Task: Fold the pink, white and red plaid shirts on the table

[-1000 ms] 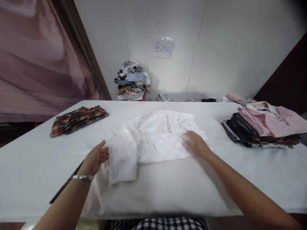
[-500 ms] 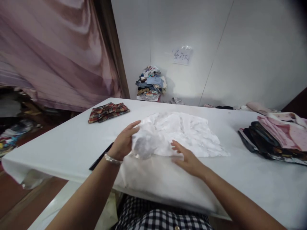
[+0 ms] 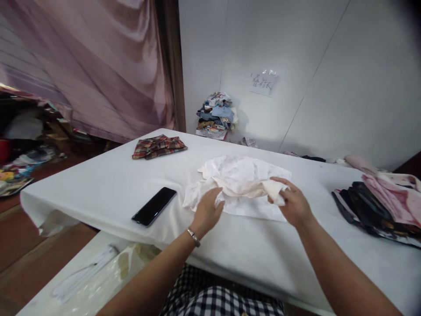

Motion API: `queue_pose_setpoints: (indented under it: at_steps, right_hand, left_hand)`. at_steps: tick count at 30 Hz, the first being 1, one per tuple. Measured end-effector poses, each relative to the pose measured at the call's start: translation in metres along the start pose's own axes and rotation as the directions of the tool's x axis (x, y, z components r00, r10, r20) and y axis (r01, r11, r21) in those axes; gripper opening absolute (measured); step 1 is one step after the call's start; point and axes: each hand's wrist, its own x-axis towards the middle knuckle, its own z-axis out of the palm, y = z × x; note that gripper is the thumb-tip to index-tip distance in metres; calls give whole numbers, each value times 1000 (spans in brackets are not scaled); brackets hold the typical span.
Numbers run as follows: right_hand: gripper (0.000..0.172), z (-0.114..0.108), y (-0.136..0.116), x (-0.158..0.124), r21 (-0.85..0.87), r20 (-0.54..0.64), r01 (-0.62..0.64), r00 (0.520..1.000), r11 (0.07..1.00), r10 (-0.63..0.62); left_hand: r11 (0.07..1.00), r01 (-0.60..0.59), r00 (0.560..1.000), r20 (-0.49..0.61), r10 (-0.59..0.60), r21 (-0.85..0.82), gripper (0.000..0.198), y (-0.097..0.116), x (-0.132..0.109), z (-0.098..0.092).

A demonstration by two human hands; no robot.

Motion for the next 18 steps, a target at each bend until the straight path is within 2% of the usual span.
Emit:
queue_pose_setpoints:
  at_steps: [3, 7, 10, 12, 15, 18]
  right_hand:
    - [23, -12, -31, 18, 26, 90, 53, 994, 998, -55]
    - [8, -23, -64, 42, 67, 143, 103, 983, 992, -112]
    - [11, -42, -85, 55, 124, 168, 82, 981, 989, -102]
    - [11, -62, -95, 63, 126, 147, 29, 988, 992, -47]
    - [12, -98, -97, 73, 108, 15, -111, 994, 988, 110]
    - [16, -130, -77, 75, 59, -124, -268, 954, 962, 274]
  left_hand:
    - [941, 82, 997, -30, -76, 329, 49, -36, 5, -9]
    - [849, 205, 970, 12, -242, 487, 55, -55, 21, -18]
    - [830, 239, 959, 13, -284, 504, 34, -62, 35, -23]
    - [839, 250, 954, 23, -298, 484, 15, -66, 43, -27]
    - [864, 248, 959, 15, -282, 438, 5, -68, 52, -30]
    - [899, 235, 969, -15, -247, 371, 8, -64, 55, -33]
